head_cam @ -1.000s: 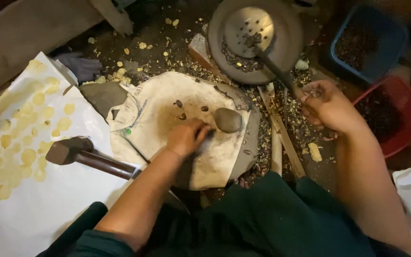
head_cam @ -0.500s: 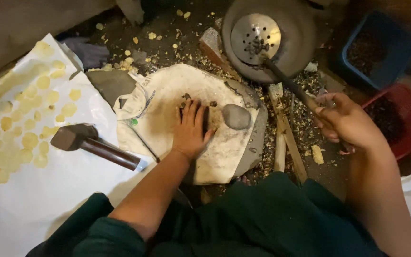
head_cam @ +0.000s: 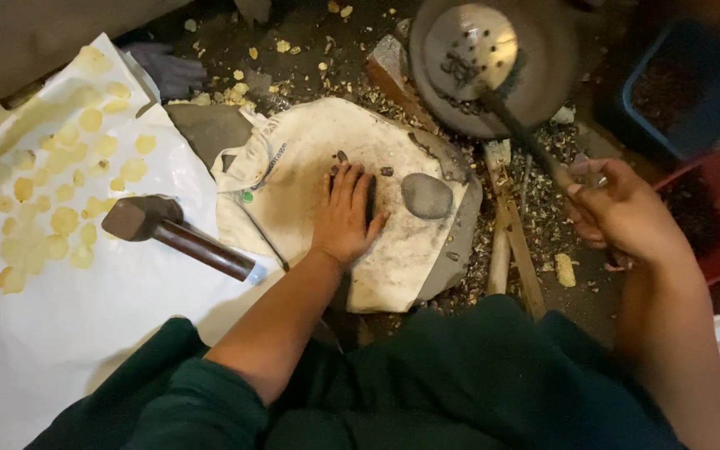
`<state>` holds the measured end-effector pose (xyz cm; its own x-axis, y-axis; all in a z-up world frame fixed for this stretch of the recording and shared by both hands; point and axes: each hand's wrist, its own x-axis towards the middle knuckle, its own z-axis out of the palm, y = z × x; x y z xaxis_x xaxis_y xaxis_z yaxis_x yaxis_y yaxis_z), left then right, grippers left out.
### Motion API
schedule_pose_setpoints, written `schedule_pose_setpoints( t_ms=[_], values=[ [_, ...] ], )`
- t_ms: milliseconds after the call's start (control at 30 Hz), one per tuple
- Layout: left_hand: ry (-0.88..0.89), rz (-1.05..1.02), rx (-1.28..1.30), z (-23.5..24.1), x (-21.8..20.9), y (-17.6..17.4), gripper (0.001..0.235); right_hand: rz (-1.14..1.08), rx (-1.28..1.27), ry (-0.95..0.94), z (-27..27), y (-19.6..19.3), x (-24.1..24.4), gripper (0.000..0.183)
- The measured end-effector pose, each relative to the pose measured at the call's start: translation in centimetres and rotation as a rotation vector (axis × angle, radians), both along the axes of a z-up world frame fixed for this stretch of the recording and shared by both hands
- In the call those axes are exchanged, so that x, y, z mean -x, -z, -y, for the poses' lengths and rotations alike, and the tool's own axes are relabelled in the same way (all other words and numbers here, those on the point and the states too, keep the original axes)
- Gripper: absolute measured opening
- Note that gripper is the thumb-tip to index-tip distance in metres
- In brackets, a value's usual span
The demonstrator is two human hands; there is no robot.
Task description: The person uses a stone pestle to crush roasted cassava nuts on a cloth, then picks out the kernels and places them on a white sheet. They use a hammer to flatten the kernels on the sheet, repeating the process of crushing, picking, and flattening.
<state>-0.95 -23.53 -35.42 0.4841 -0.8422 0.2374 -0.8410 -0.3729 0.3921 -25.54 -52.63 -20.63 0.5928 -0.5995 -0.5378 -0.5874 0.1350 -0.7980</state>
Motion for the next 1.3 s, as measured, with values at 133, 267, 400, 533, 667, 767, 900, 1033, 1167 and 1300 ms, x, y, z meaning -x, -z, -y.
schedule_pose_setpoints(
  t_ms=[133,267,400,533,667,767,900,1033,1167,1300],
  values=[
    [0.016,-0.017,0.006,0.0,-0.1,-0.2,0.069,0.008,0.046,-0.098,-0.4,-1.1,-0.1,0.036],
    [0.016,-0.033,0.035,-0.3,0.3,-0.4,0.066,-0.016,0.068,-0.050,-0.2,-0.8,0.3,0.036],
    [-0.001,-0.104,0.077,-0.5,0.2,-0.2,0.068,-0.194,0.185,-0.043,-2.7,-4.1,-0.6,0.044],
    [-0.011,-0.160,0.130,-0.7,-0.3,2.0,0.091,-0.340,0.248,-0.155,-3.9,-6.1,1.0,0.047],
    [-0.067,-0.139,0.163,-0.6,-0.1,2.4,0.113,-0.621,0.458,-0.466,-6.6,-8.2,1.2,0.054],
    [-0.086,-0.143,0.133,-0.5,0.2,1.8,0.118,-0.798,0.498,-0.572,-8.3,-9.9,0.5,0.055],
    [0.022,-0.053,0.152,-0.3,-0.4,2.4,0.069,-0.591,0.468,-0.238,-7.3,-10.3,0.0,0.049],
    [0.086,-0.058,0.297,-0.1,-0.2,-0.9,0.013,-0.180,1.016,-0.220,-2.5,-3.1,1.1,0.049],
    [0.039,-0.035,0.198,-0.9,0.1,-1.8,0.025,-0.476,1.138,-0.184,1.0,0.0,-0.6,0.054],
    [0.014,-0.013,0.133,-1.7,0.1,-1.1,0.033,-0.539,0.835,-0.281,4.5,0.1,-0.1,0.052]
  ],
)
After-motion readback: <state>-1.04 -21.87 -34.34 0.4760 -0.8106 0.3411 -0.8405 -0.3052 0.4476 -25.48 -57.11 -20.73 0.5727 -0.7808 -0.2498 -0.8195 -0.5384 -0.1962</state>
